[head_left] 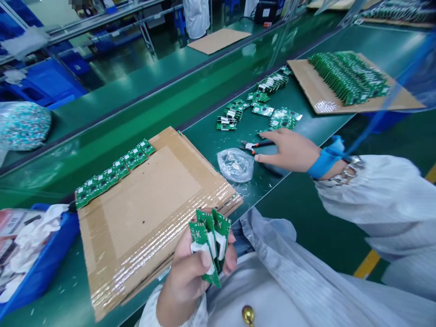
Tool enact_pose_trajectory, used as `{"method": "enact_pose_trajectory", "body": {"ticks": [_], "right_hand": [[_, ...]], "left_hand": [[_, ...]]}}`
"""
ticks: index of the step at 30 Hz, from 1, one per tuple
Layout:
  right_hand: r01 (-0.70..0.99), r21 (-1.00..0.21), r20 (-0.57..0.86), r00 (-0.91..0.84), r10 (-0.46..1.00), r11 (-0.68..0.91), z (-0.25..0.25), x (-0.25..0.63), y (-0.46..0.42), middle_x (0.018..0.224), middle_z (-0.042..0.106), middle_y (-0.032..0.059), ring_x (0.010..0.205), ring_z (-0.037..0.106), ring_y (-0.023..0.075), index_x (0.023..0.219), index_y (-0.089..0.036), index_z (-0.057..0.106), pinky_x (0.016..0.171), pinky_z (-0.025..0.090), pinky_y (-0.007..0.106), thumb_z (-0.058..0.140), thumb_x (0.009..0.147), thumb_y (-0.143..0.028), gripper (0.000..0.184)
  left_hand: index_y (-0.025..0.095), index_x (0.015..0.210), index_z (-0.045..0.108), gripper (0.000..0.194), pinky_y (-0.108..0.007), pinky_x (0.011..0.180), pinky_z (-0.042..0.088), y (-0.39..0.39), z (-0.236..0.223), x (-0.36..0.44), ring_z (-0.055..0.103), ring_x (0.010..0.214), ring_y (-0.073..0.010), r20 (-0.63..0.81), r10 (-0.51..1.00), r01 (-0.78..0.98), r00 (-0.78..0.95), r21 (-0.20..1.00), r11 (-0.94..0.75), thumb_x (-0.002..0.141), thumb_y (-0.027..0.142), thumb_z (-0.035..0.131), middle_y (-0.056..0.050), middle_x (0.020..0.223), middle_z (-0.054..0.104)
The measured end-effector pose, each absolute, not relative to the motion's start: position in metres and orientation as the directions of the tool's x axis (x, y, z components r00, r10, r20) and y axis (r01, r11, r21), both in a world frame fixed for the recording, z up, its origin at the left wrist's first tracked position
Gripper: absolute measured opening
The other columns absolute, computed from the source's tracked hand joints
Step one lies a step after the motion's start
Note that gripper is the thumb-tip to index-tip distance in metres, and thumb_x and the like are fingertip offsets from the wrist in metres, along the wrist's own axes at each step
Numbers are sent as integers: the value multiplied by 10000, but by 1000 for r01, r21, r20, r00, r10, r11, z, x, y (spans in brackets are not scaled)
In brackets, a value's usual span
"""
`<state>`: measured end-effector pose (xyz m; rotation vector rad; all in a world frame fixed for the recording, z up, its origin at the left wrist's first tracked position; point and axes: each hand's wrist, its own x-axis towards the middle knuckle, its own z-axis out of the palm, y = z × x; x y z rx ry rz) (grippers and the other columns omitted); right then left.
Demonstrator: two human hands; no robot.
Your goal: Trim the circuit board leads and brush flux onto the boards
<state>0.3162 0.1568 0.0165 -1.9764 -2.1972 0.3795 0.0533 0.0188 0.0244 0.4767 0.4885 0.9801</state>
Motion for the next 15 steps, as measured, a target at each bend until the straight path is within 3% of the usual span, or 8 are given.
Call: {"method": "enact_pose_trajectory", "body": {"ticks": [2, 4, 6, 8, 11, 15], "right_hand": [[873, -399, 32, -291, 956, 279, 42, 296, 145, 1194, 586, 120, 1088, 557, 248, 1261, -155, 544, 913, 466, 371, 589, 802, -368, 507], [554, -576, 201, -616, 761, 601, 63, 269, 131, 1074, 649, 56, 980, 605, 177, 1134, -196, 620, 866, 487, 303, 586, 804, -297, 347], [291, -631, 285, -775, 564, 719, 74, 242, 119, 1004, 669, 39, 913, 617, 129, 1032, -194, 653, 825, 487, 242, 548, 821, -192, 235], [171, -633, 303, -843, 445, 755, 76, 219, 114, 957, 667, 45, 862, 615, 104, 950, -179, 671, 773, 479, 202, 520, 816, -116, 211], [65, -660, 300, -890, 343, 749, 75, 196, 122, 846, 650, 40, 762, 597, 83, 828, -158, 689, 699, 456, 168, 548, 783, -79, 168], [-34, -802, 204, -954, 220, 596, 80, 180, 146, 773, 639, 40, 683, 574, 73, 757, -114, 684, 638, 440, 157, 627, 759, -118, 57]], "left_hand": [[161, 1025, 672, 323, -160, 516, 478, 20, 23, 53, 626, 607, -106, -125, 875, -713, 468, 532, 457, 713, 241, 692, -62, 849, 679], [169, 1050, 664, 339, -151, 510, 485, 22, 21, 52, 645, 611, -108, -69, 871, -754, 486, 471, 458, 718, 238, 680, -64, 867, 675], [136, 999, 679, 290, -131, 507, 484, 21, 19, 50, 651, 599, -100, -19, 861, -775, 507, 426, 466, 732, 248, 662, -66, 846, 669], [83, 931, 688, 263, -115, 513, 485, 19, 16, 44, 646, 581, -87, 5, 857, -783, 516, 409, 469, 745, 264, 645, -74, 822, 664], [81, 987, 674, 289, -124, 542, 504, 13, 12, 33, 668, 624, -102, 4, 864, -795, 503, 395, 461, 777, 271, 619, -94, 879, 681], [144, 1034, 662, 255, -153, 551, 529, 9, 6, 21, 701, 719, -152, 13, 867, -811, 498, 361, 460, 821, 266, 592, -104, 975, 695]]}}
